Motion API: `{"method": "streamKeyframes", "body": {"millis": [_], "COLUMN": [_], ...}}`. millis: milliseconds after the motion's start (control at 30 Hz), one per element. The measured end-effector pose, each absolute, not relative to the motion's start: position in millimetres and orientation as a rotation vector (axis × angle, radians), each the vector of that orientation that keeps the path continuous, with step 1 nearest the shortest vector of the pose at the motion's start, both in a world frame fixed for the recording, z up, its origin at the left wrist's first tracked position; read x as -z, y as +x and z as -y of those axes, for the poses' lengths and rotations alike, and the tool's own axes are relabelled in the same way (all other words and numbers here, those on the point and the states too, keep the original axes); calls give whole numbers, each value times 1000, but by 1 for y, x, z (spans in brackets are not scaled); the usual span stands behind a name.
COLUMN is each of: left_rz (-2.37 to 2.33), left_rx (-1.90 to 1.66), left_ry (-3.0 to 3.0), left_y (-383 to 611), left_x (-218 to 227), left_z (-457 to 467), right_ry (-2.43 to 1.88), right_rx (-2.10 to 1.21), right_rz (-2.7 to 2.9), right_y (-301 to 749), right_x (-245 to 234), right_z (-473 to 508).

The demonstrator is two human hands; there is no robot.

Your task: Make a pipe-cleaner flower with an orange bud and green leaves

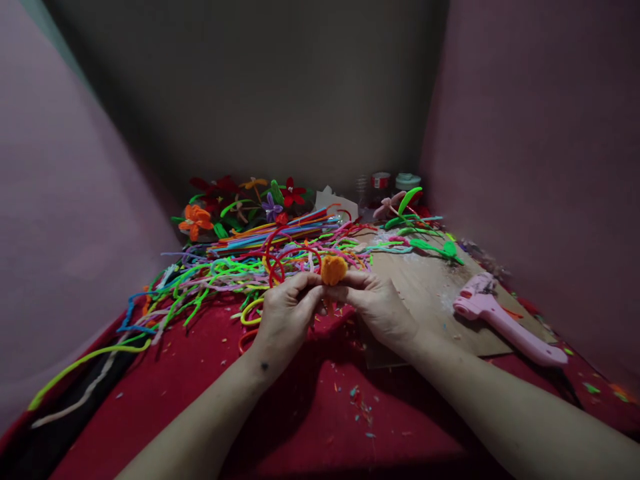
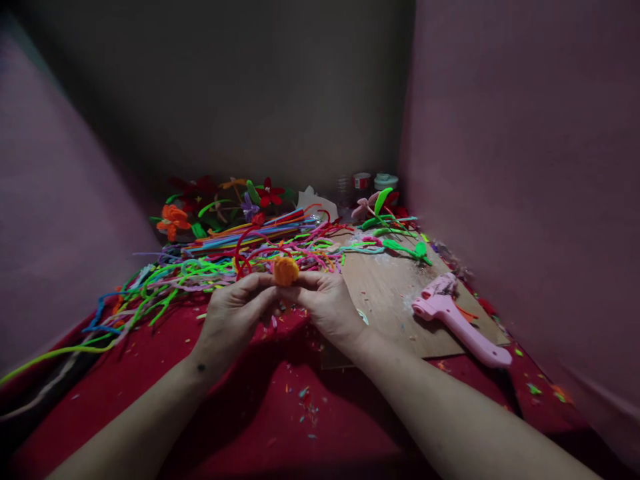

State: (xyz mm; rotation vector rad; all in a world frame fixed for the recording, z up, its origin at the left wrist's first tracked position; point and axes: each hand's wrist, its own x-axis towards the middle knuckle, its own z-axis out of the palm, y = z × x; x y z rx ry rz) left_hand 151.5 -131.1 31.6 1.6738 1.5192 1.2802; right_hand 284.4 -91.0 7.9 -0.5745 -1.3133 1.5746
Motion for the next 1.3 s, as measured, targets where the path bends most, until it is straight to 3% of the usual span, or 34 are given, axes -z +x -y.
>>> {"method": "streamKeyframes", "body": {"millis": [233, 633, 900, 1100, 1300], "left_rz": [-1630, -1304, -1323, -1945, -2605], "left_rx": [-1288, -1204, -1225, -797, 175], "left_ry": [1898, 1220, 1307, 1960, 2179], "left_y": [146, 144, 124, 50, -26], "left_x": [-24, -30, -46, -44, -25], "left_z": [130, 128, 141, 167, 185], "right_ry": [-613, -642, -775, -813, -805], "right_rx": [-1566, -1941, -1912, -1867, -1896], "right_rz": [1336, 1326, 1145, 1115, 1088], "right_y": [285, 294, 293, 290, 289], "right_x": [-1, -3, -4, -7, -5], "right_z": [85, 86, 84, 87, 89]}}
